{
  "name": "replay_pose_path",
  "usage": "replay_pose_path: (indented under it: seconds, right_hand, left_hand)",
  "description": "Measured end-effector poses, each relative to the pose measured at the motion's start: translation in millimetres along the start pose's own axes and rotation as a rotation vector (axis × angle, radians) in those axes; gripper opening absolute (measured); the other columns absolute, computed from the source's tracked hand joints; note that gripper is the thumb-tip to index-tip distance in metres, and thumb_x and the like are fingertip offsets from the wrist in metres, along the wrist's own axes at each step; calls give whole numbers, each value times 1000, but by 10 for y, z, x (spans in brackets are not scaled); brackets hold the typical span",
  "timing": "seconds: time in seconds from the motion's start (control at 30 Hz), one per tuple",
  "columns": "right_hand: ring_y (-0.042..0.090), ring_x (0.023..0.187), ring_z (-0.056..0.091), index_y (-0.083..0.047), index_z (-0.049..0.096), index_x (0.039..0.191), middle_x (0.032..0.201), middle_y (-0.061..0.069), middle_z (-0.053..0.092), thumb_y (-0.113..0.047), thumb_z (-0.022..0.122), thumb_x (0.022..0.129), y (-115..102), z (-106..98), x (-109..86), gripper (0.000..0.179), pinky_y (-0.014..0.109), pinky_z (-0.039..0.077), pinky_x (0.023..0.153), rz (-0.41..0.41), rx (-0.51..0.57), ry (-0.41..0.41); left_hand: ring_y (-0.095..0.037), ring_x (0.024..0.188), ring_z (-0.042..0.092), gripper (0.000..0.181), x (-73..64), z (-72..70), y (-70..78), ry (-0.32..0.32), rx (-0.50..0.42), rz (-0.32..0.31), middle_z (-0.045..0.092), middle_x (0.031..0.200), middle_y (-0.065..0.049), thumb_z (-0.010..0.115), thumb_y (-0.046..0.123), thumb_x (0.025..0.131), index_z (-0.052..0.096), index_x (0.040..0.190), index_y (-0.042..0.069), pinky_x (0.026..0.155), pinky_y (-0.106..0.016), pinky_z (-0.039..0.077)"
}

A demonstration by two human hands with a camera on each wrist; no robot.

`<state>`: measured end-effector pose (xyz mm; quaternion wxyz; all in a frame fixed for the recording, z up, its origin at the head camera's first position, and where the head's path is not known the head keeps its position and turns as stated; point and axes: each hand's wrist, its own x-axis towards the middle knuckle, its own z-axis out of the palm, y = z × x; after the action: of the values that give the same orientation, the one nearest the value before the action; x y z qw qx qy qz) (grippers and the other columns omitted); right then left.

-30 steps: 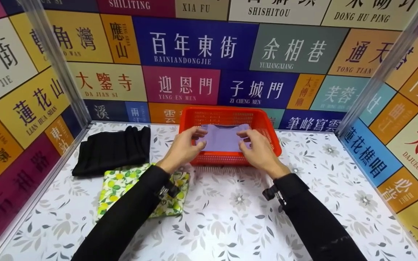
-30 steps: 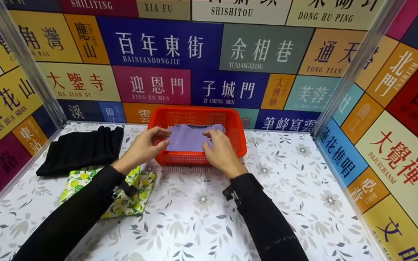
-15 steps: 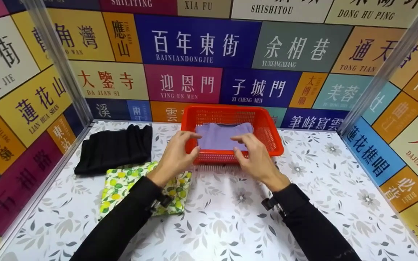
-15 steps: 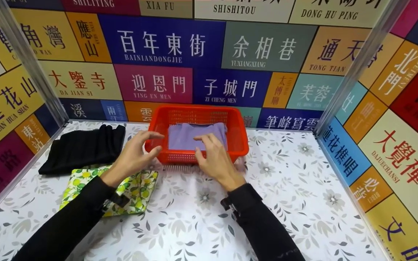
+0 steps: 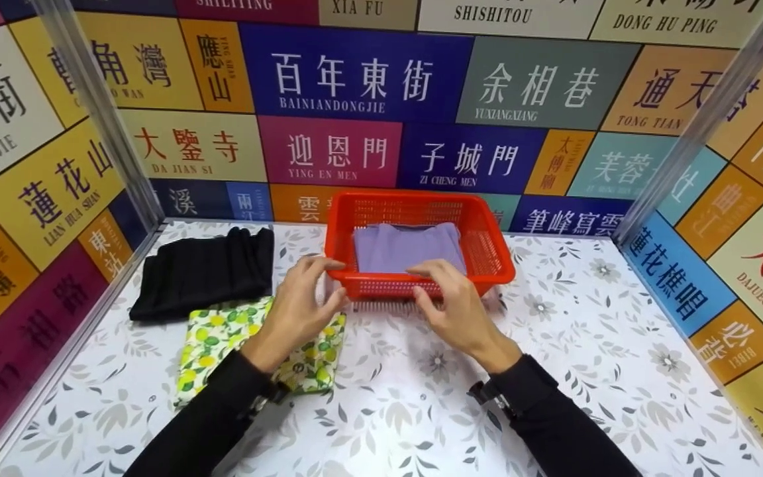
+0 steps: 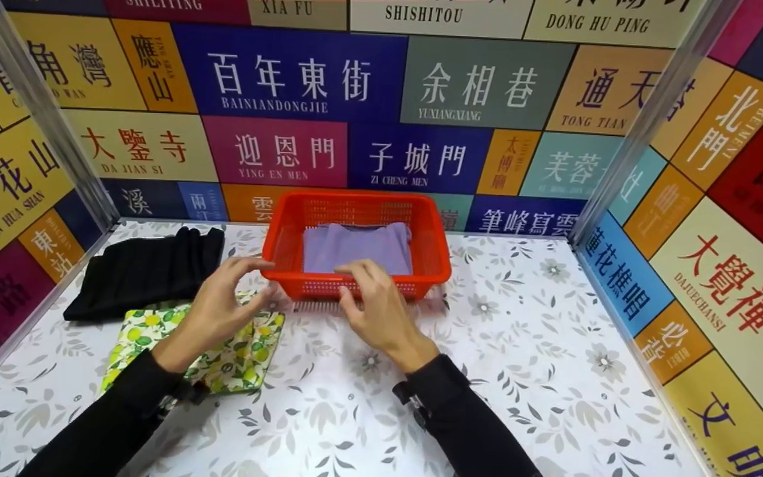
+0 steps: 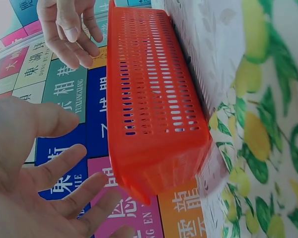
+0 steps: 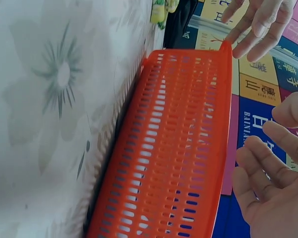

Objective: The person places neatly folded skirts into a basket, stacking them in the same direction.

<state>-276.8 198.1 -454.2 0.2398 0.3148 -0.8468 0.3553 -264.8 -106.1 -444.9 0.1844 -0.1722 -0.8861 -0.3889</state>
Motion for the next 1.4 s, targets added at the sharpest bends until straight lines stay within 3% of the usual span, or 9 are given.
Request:
replay_pose_path:
  seconds: [0.2, 0.5, 0.67, 0.83, 1.03, 1.23, 1.4]
  right_hand:
    - [31, 129, 79, -5, 78, 141, 137, 14, 80, -10, 76, 110, -82, 70, -63, 31, 48, 66, 116, -32, -6, -16]
    - [27, 131, 77, -3, 77, 141, 137, 13, 79, -4, 78, 108, -166, 201, -125, 33, 46, 65, 116, -41, 46, -100]
    - [28, 136, 75, -6, 75, 144, 141, 12, 78, -6, 77, 109, -222, 309, -132, 35, 46, 64, 118, 4, 79, -168]
    - [30, 128, 75, -6, 72, 147, 142, 16, 76, -5, 77, 108, -300, 448, -133, 39, 49, 69, 107, 49, 123, -219]
    - [36, 129, 76, -4, 69, 153, 145, 19, 73, -11, 75, 112, -404, 594, -135, 42, 50, 70, 106, 122, 150, -300]
    - [40, 129, 76, -3, 66, 158, 142, 23, 73, -18, 72, 115, -471, 705, -124, 46, 53, 68, 110, 176, 119, -368]
    - [35, 122, 73, -5, 63, 163, 137, 21, 73, -26, 69, 116, -509, 775, -131, 52, 50, 65, 106, 223, 80, -437]
  left_hand:
    - [-46, 141, 67, 42, -135, -139, -72, -10, 45, -71, 71, 148, -21, 86, 22, 106, 76, 145, 9, 122, -65, 55]
    - [-48, 148, 62, 45, -273, -347, -222, -89, 102, -188, 66, 158, -23, 80, 29, 111, 73, 152, 12, 123, -69, 50]
    - [-50, 151, 60, 48, -329, -455, -307, -141, 121, -253, 63, 161, -27, 76, 31, 114, 70, 157, 10, 122, -70, 51]
    - [-53, 151, 58, 52, -376, -594, -368, -176, 172, -318, 61, 162, -29, 72, 36, 115, 67, 158, 8, 119, -73, 52]
    - [-61, 146, 59, 55, -449, -727, -438, -172, 310, -383, 59, 162, -34, 72, 41, 115, 67, 157, 6, 111, -79, 52]
    - [-68, 145, 54, 63, -493, -820, -534, -157, 371, -444, 53, 164, -40, 71, 42, 114, 61, 161, 1, 110, -91, 47]
    - [-72, 137, 55, 70, -521, -884, -625, -169, 437, -477, 50, 154, -48, 70, 41, 115, 54, 160, -9, 98, -88, 56]
